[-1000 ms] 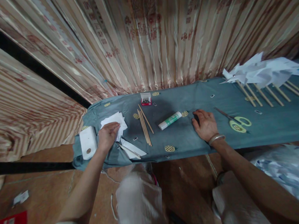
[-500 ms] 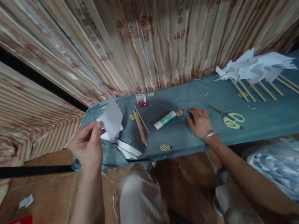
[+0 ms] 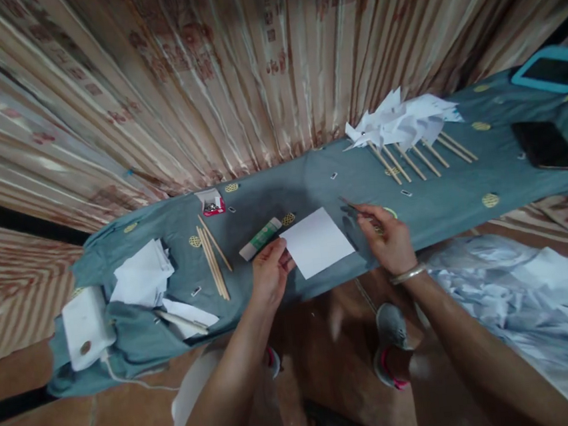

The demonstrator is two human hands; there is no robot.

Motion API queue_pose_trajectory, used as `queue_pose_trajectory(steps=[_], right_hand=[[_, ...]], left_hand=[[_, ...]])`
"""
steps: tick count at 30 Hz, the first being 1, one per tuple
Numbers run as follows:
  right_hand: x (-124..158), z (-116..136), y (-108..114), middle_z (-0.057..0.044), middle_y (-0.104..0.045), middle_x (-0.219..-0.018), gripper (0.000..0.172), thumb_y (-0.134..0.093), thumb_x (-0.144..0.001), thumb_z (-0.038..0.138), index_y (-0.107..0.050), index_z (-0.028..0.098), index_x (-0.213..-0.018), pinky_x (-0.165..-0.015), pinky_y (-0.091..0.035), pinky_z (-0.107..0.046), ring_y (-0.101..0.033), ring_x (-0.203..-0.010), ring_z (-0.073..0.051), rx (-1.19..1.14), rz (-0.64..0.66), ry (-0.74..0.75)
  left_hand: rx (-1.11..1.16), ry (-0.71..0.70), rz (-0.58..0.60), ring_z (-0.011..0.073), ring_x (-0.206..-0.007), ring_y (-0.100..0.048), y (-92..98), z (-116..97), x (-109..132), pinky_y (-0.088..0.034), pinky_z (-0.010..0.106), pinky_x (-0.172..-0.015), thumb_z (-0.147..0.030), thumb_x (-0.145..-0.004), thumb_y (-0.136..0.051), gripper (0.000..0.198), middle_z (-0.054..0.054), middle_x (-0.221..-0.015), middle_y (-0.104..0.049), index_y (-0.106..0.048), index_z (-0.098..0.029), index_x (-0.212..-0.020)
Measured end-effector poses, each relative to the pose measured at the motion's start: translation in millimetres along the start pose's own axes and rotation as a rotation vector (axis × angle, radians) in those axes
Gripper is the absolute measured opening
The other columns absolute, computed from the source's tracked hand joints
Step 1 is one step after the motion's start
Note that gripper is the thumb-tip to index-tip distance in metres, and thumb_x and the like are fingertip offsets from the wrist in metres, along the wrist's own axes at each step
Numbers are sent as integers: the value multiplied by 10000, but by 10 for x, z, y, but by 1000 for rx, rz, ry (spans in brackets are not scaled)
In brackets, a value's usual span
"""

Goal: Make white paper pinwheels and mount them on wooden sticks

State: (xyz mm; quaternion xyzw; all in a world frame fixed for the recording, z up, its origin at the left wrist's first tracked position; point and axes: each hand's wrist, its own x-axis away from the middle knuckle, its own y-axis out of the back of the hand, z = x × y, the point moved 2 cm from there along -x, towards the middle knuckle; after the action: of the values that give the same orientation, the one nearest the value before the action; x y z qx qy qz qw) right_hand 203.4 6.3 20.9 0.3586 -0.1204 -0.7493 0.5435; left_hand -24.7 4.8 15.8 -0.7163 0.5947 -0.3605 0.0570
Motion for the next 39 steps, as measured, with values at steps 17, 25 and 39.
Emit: queue_pose_trajectory(steps=[17,25,39], right_hand=[[538,657,-68,-197,-403,-1496,652,-484,-809,115,-329,154,-1441,-1052,-370,-537,-332,-1417,-342,274,291,525],[404,482,-240,-161,-571,-1362,227,-421,-890,80,-610,177,-968,-971,-423,-463,-484,-1295,-288,284,219,474],[242,188,-174,-42,-727,-930,171,-512,-886,171,-675,222,-905,-850,-512,-394,-640,-895,-221,-29,437,236]], left_hand=[[9,-47,-26,114,-772,-653,-106,108,-165,-477,263,-853,-135,-600,-740,229,-2,-799,-718,-666,-179,-813],[-87,-12,5,111,-696,-599,-95,112,-119,-483,256,-692,-239,-615,-770,343,-25,-780,-643,-659,-199,-937],[-1406,-821,407,265,-1006,-588,-9,86,143,-379,439,-863,-327,-819,-686,225,65,-1013,-729,-707,-281,-1039]])
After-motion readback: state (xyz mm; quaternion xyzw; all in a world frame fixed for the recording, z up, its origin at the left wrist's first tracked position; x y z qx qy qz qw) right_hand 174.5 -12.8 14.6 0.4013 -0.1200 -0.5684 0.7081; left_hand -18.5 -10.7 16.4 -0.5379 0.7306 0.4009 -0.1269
